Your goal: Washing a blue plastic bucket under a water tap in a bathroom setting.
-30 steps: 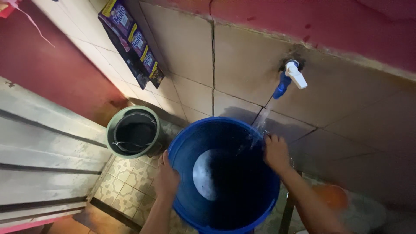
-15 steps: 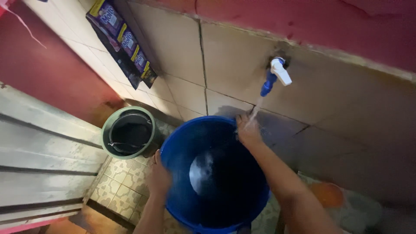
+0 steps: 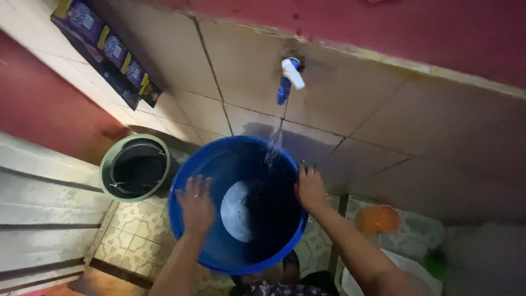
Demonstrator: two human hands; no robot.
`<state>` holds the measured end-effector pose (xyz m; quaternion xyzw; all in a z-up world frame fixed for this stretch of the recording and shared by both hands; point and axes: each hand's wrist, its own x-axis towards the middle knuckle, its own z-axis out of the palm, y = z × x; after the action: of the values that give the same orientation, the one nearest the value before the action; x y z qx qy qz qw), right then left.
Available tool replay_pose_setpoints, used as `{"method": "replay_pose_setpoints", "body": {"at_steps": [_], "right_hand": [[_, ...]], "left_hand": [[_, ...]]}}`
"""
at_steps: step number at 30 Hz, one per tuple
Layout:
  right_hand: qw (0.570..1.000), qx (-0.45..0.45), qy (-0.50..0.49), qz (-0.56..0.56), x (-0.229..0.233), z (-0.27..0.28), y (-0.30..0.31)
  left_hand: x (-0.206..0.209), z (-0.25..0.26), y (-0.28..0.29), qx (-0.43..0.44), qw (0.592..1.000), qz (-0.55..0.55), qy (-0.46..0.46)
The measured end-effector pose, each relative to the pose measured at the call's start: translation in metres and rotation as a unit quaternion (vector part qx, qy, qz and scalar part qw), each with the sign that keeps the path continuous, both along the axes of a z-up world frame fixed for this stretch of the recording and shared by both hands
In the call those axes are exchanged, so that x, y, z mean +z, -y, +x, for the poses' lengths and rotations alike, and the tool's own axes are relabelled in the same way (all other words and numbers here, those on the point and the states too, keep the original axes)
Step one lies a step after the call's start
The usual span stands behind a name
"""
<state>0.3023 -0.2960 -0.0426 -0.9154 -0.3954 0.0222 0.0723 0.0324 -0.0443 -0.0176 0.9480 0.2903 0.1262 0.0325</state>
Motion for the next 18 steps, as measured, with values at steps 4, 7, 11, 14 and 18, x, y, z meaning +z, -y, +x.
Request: {"method": "replay_pose_setpoints", "body": {"at_steps": [4,7,11,14,18], "right_hand": [[0.999,0.019,-0.042,0.028,-0.002,-0.006,0.010],[1.000,0.007,0.004,0.002,-0.004,-0.006,0.008],[0.999,-0.005,-0.037,-0.011,0.018,-0.011,0.008],[0.999,-0.004,-0.043,-0.026,0.014,-0.009,0.008],[0.997,-0.003,-0.062,-0.036,0.006,-0.007,0.010]], "left_hand": [[-0.049,0.091,0.045,-0.032,0.972,-0.170,0.158],[-0.082,0.180,0.062,-0.006,0.911,-0.318,0.263],[-0.116,0.282,0.049,0.012,0.610,-0.685,0.398],[-0.118,0.320,0.035,0.015,0.481,-0.749,0.455],[-0.080,0.319,0.027,-0.109,0.353,-0.761,0.534]]}}
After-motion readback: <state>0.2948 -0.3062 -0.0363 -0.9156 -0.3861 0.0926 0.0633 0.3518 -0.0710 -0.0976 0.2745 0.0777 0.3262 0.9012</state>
